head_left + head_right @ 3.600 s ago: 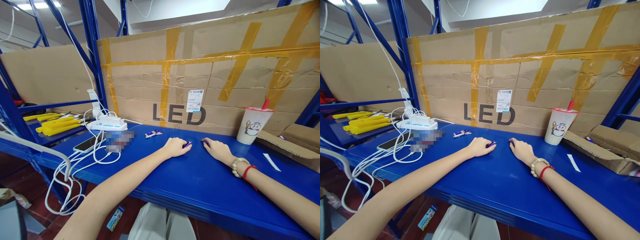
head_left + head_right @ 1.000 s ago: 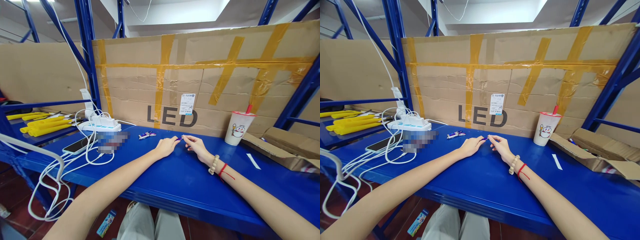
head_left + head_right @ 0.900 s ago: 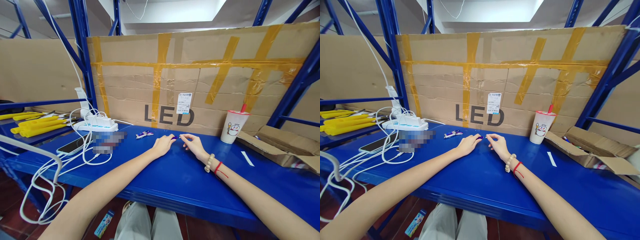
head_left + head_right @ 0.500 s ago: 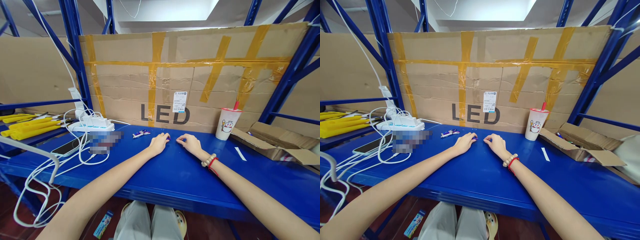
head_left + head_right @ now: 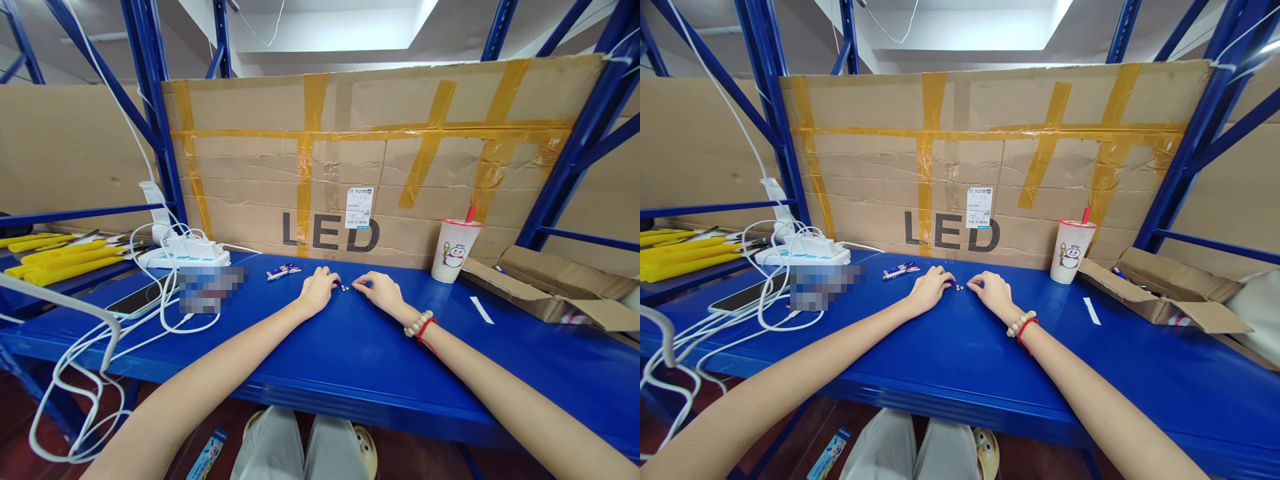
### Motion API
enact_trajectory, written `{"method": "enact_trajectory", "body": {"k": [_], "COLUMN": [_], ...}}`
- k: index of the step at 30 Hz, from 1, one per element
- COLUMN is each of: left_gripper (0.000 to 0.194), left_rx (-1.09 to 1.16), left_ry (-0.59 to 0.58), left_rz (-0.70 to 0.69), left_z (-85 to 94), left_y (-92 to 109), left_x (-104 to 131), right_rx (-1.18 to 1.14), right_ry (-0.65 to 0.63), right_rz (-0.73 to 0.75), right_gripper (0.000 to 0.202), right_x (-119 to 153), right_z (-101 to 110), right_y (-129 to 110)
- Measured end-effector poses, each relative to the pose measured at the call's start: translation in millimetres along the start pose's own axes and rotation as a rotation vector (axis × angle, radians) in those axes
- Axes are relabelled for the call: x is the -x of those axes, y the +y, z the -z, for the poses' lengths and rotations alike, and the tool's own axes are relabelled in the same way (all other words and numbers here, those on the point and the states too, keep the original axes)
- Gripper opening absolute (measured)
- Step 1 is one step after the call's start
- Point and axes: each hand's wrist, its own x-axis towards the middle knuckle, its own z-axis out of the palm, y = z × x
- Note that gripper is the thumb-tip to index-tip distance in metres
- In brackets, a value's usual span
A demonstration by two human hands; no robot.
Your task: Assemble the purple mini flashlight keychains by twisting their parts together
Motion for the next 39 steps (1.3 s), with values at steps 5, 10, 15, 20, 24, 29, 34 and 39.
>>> {"method": "enact_trajectory", "body": {"k": [5, 10, 15, 20, 24, 29, 34, 39], "left_gripper": [0.022, 0.023, 0.026, 0.029, 0.031, 0.030, 0.026, 0.023], "left_rx": [-0.007, -0.005, 0.002, 0.004, 0.005, -0.003, -0.011, 0.000], "left_ry": [0.006, -0.024, -0.041, -0.048, -0.036, -0.036, -0.045, 0.010], "left_rz": [0.025, 0.057, 0.050, 0.039, 0.043, 0.041, 0.070, 0.112], "left_z": [1.2, 1.3, 1.6, 0.5, -2.6, -2.2, 3.5, 5.4], "left_y": [0, 1, 1, 0, -2, -1, 3, 5], "left_x": [1, 1, 1, 0, -1, -1, 1, 3], "right_rx": [-0.005, -0.008, -0.028, -0.022, 0.102, 0.302, 0.432, 0.426], "right_ry": [-0.003, 0.008, -0.010, -0.002, 0.053, 0.039, -0.076, -0.126], "right_rz": [0.020, 0.003, 0.024, 0.014, -0.020, -0.073, -0.193, -0.206], "right_gripper": [0.017, 0.019, 0.020, 0.022, 0.025, 0.033, 0.043, 0.040], "right_x": [-1, -2, -2, -2, 0, 2, 4, 4], "right_z": [-3, -5, -6, -4, -1, 0, 0, 2], "right_y": [3, 2, 2, -1, -2, -3, -10, -12]}}
